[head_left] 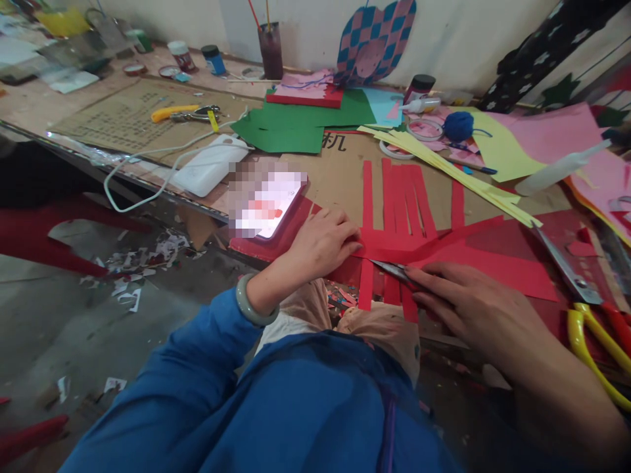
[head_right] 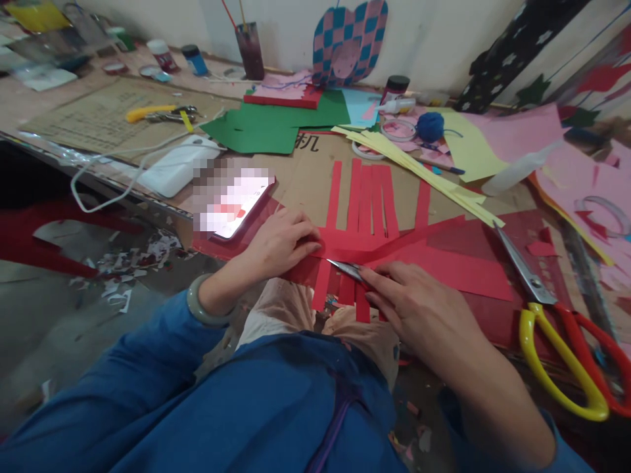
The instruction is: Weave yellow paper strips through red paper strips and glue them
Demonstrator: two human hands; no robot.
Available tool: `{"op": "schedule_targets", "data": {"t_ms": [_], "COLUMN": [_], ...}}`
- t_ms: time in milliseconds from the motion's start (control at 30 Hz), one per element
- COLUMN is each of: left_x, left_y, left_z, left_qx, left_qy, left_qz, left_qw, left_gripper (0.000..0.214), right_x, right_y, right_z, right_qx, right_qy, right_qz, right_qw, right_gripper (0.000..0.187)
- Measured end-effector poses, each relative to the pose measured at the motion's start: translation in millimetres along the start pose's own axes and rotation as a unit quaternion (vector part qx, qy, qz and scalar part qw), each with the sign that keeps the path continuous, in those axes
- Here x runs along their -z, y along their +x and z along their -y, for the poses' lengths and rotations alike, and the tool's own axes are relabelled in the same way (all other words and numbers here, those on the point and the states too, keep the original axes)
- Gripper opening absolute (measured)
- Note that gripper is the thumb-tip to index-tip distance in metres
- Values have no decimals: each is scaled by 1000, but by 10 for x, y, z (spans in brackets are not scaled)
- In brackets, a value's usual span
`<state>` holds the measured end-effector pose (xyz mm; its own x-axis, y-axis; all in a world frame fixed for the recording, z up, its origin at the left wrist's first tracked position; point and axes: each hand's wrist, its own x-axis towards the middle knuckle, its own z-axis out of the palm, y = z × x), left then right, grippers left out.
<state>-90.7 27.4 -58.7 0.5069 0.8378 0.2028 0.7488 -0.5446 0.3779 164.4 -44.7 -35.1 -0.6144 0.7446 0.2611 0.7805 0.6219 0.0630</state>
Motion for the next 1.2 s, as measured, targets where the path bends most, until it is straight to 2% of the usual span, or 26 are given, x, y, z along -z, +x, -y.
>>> {"op": "schedule_targets", "data": {"t_ms": [367, 567, 800, 1000, 1200], "left_x": [32, 103, 214, 325, 224], "left_y": [-9, -88, -238, 2, 250], "left_z": [-38, -147, -272, -231, -190], "left_qx": [-5, -12, -55, -49, -16], "left_qy": [34, 118, 183, 132, 47], "left_qz": [15, 22, 28, 80, 94], "left_qw": [999, 993, 981, 987, 994], "left_gripper": [16, 25, 33, 31, 26], "right_x": [9, 33, 40, 29, -22], "right_y": [-77, -53, -36, -32, -47], "right_z": [36, -11, -59, -26, -64], "right_qx": [-28, -32, -34, -38, -32], "right_qy": [0, -26, -47, -45, -13], "right_qz": [32, 32, 29, 27, 30], "right_qw": [999, 999, 998, 998, 999], "right_gripper": [31, 32, 33, 36, 37]}}
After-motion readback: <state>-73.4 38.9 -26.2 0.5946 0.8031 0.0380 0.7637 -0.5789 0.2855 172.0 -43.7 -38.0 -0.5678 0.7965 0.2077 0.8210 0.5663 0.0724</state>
